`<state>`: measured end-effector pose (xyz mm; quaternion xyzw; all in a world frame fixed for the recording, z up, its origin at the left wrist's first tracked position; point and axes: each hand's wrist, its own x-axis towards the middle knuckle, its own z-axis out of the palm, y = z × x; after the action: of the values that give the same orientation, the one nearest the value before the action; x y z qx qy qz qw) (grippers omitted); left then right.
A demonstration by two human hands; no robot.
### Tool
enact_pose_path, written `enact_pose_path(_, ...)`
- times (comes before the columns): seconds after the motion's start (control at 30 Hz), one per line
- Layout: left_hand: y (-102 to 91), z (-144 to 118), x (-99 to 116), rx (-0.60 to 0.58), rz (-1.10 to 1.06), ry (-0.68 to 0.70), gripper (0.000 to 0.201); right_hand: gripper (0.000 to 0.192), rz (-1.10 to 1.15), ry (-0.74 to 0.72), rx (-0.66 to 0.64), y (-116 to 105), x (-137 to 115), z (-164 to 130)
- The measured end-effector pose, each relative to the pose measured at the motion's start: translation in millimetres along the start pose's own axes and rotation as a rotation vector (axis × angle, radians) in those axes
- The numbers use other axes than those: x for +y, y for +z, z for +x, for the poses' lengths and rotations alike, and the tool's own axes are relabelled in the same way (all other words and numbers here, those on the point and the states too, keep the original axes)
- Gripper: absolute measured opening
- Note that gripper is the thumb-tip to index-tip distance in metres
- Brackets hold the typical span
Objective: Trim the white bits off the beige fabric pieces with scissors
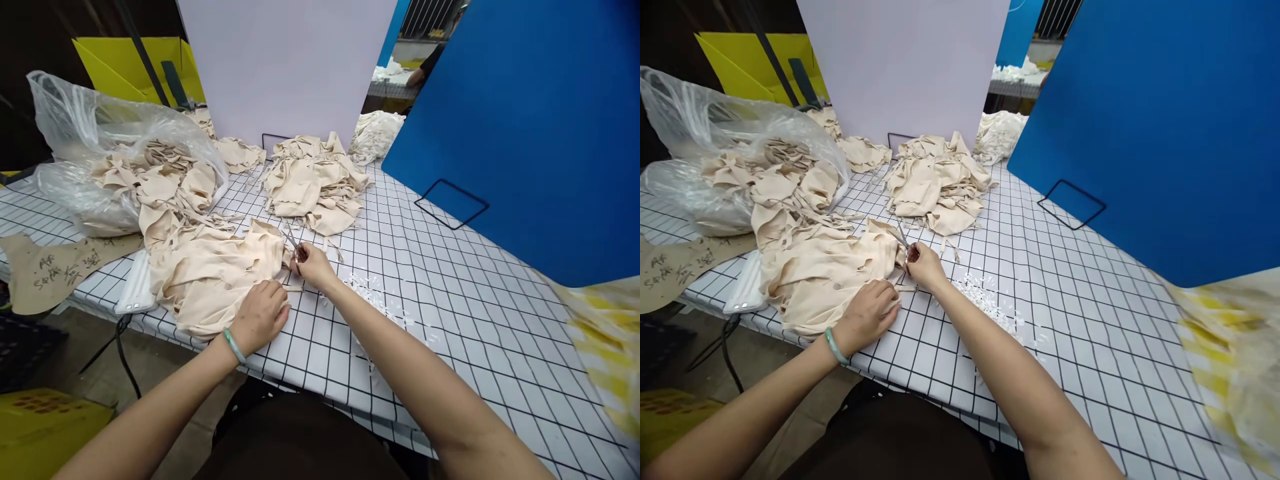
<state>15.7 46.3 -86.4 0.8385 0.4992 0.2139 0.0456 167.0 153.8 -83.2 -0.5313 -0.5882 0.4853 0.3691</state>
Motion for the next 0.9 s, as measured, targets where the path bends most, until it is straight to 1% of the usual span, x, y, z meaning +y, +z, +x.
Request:
enact_pose_path(0.1,-3.0,-8,-15,0.006,0.030,0.005,0.015,0.021,0.086,-0.022,0.017,-16,-11,-1)
enact_pose_path(0.2,-8.0,-1,-23,0.040,0.071,-0.036,0.026,0.024,0.135,-0.053,0.061,-30,-24,-1)
enact_pose_path(0.23,-7.7,4,-22,0.044,0.089,-0.066,0.028,0.024,0.132,-0.056,0.068,-31,-27,0)
enact_pose_path(0.3,-3.7,17,-16,0.037,0.129,-0.134,0.028,0.024,0.099,-0.043,0.061,-24,-26,1)
enact_pose_path(0.37,2.8,30,-8,0.023,0.160,-0.172,0.021,0.022,0.052,-0.015,0.051,-12,-20,1)
enact_pose_path(0.43,8.1,37,-2,0.021,0.162,-0.171,0.013,0.021,0.029,0.005,0.060,-3,-15,0)
enact_pose_path(0.5,8.7,37,0,0.023,0.146,-0.162,0.013,0.019,0.042,0.003,0.080,-3,-20,-1)
enact_pose_path(0.57,1.9,38,3,0.043,0.118,-0.153,0.025,0.019,0.081,-0.026,0.090,-12,-37,-6)
enact_pose_path(0.6,-4.9,41,5,0.083,0.081,-0.139,0.032,0.019,0.104,-0.062,0.082,-19,-50,-9)
enact_pose_path(0.63,-14.4,47,8,0.148,0.026,-0.118,0.034,0.020,0.127,-0.115,0.066,-27,-65,-12)
enact_pose_path(0.67,-26.7,56,12,0.227,-0.049,-0.096,0.031,0.020,0.153,-0.200,0.036,-34,-81,-15)
enact_pose_path(0.7,-41.8,67,17,0.316,-0.147,-0.071,0.021,0.020,0.170,-0.283,0.015,-41,-98,-18)
enact_pose_path(0.73,-59.4,81,21,0.381,-0.246,-0.062,0.010,0.019,0.186,-0.362,0.013,-48,-113,-20)
enact_pose_path(0.77,-79.1,95,26,0.389,-0.358,-0.067,0.016,0.018,0.202,-0.428,0.026,-55,-127,-21)
enact_pose_path(0.83,-121.6,122,35,0.329,-0.621,-0.092,0.023,0.017,0.236,-0.512,0.073,-67,-146,-21)
enact_pose_path(0.9,-160.9,138,44,0.265,-0.886,-0.114,0.030,0.020,0.280,-0.554,0.088,-76,-153,-20)
